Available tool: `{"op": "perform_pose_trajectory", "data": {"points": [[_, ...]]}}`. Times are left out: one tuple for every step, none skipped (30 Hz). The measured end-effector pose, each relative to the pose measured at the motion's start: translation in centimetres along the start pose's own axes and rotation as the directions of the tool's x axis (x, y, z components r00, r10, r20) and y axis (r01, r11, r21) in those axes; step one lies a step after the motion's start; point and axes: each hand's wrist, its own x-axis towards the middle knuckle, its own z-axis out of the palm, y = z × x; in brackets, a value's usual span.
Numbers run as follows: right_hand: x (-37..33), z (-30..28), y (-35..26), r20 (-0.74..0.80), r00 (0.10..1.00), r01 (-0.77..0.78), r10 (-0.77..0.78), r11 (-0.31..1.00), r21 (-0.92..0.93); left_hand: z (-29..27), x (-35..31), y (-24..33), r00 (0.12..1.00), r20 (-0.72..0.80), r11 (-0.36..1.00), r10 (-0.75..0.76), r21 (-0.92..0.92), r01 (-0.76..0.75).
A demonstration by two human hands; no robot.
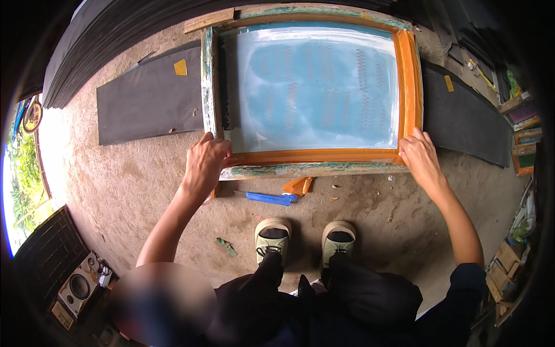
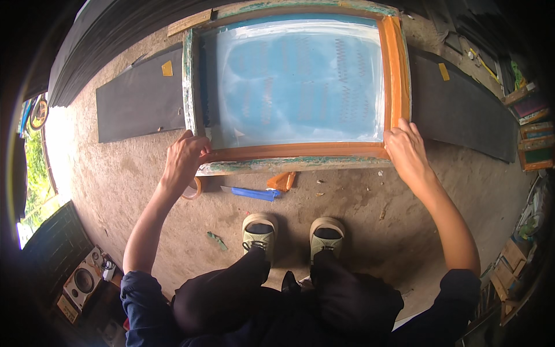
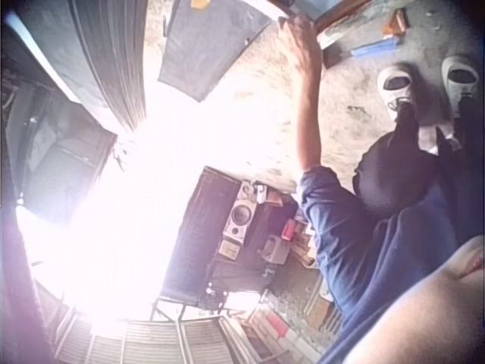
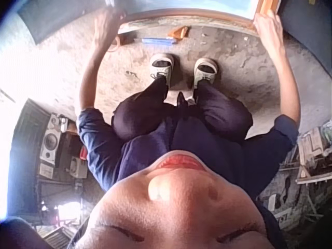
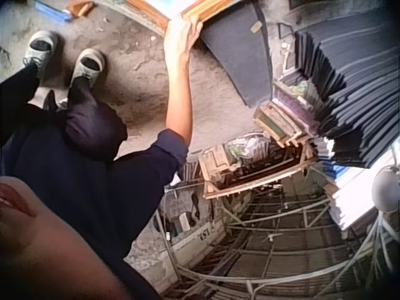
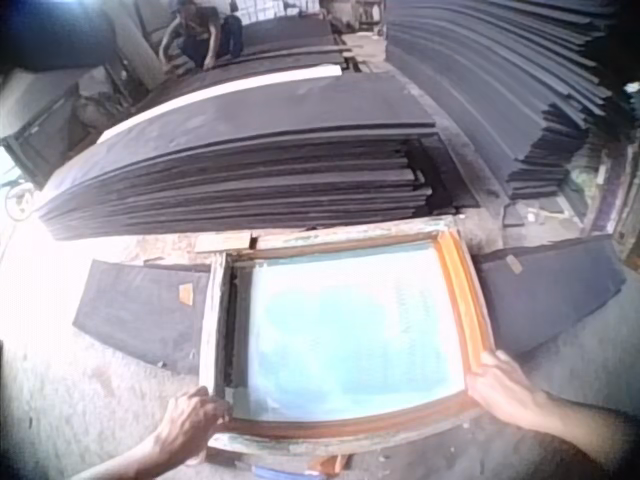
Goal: The person sits on the floor and applies orange tape to the edges of a rectangular frame containing a translucent sheet. They repeatedly measure, cut, and smooth the tape along each side of the frame.
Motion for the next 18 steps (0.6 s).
{"op": "perform_pose_trajectory", "data": {"points": [[0.0,0.1,0.1,0.001,1.0,0.009,-0.009,1.0,-0.006,-0.1,0.0,0.1,1.0,0.01,1.0,-0.016,-0.006,0.016],[0.0,0.2,0.1,0.002,1.0,0.018,-0.018,1.0,-0.012,-0.1,0.1,0.1,0.999,0.02,0.999,-0.032,-0.012,0.032],[0.0,0.2,0.1,0.015,1.0,0.025,-0.025,1.0,-0.015,0.0,0.1,0.0,1.0,0.02,1.0,-0.006,-0.01,0.006],[0.1,0.1,0.0,0.027,0.999,0.032,-0.032,0.999,-0.018,0.0,0.2,-0.1,1.0,0.02,1.0,0.019,-0.007,-0.019],[0.2,0.0,-0.1,0.04,0.998,0.039,-0.038,0.999,-0.021,0.1,0.2,-0.2,0.999,0.02,0.999,0.045,-0.005,-0.045],[0.3,-0.1,-0.1,0.059,0.997,0.05,-0.048,0.998,-0.033,0.0,0.3,-0.2,0.998,0.026,0.998,0.052,0.017,-0.053],[0.4,-0.2,-0.1,0.078,0.995,0.061,-0.058,0.997,-0.045,-0.2,0.4,0.0,0.998,0.032,0.997,0.061,0.039,-0.062],[0.6,-0.3,-0.1,0.097,0.993,0.073,-0.067,0.996,-0.058,-0.3,0.4,0.1,0.997,0.039,0.996,0.069,0.061,-0.071],[0.8,-0.5,-0.3,0.11,0.992,0.074,-0.063,0.992,-0.101,-0.3,0.5,0.1,0.996,0.03,0.994,0.08,0.076,-0.082],[1.1,-0.8,-0.5,0.123,0.991,0.077,-0.059,0.986,-0.146,-0.4,0.6,0.2,0.996,0.02,0.992,0.09,0.091,-0.092],[1.4,-0.9,-0.6,0.135,0.989,0.081,-0.055,0.979,-0.19,-0.4,0.6,0.2,0.995,0.01,0.989,0.101,0.106,-0.101],[1.5,-0.9,-0.5,0.16,0.985,0.098,-0.065,0.973,-0.21,-0.3,0.7,0.1,0.992,0.005,0.986,0.123,0.114,-0.123],[1.6,-0.9,-0.4,0.185,0.98,0.116,-0.073,0.966,-0.23,-0.2,0.8,-0.1,0.989,0.0,0.982,0.145,0.122,-0.144],[1.8,-1.0,-0.3,0.21,0.974,0.133,-0.081,0.959,-0.25,-0.2,0.9,-0.2,0.986,-0.005,0.978,0.167,0.131,-0.165],[2.2,-1.1,-0.5,0.268,0.962,0.131,-0.047,0.944,-0.304,-0.2,0.9,-0.1,0.985,-0.008,0.968,0.17,0.188,-0.166],[2.6,-1.3,-0.8,0.321,0.947,0.129,-0.007,0.924,-0.36,-0.3,1.1,0.1,0.984,-0.012,0.955,0.176,0.244,-0.168],[2.8,-1.6,-1.0,0.371,0.928,0.129,0.038,0.901,-0.414,-0.4,1.2,0.4,0.983,-0.017,0.939,0.184,0.299,-0.17],[2.5,-1.3,-0.8,0.296,0.955,0.098,0.034,0.902,-0.421,-0.3,1.1,0.2,0.975,-0.009,0.935,0.223,0.284,-0.212]]}}
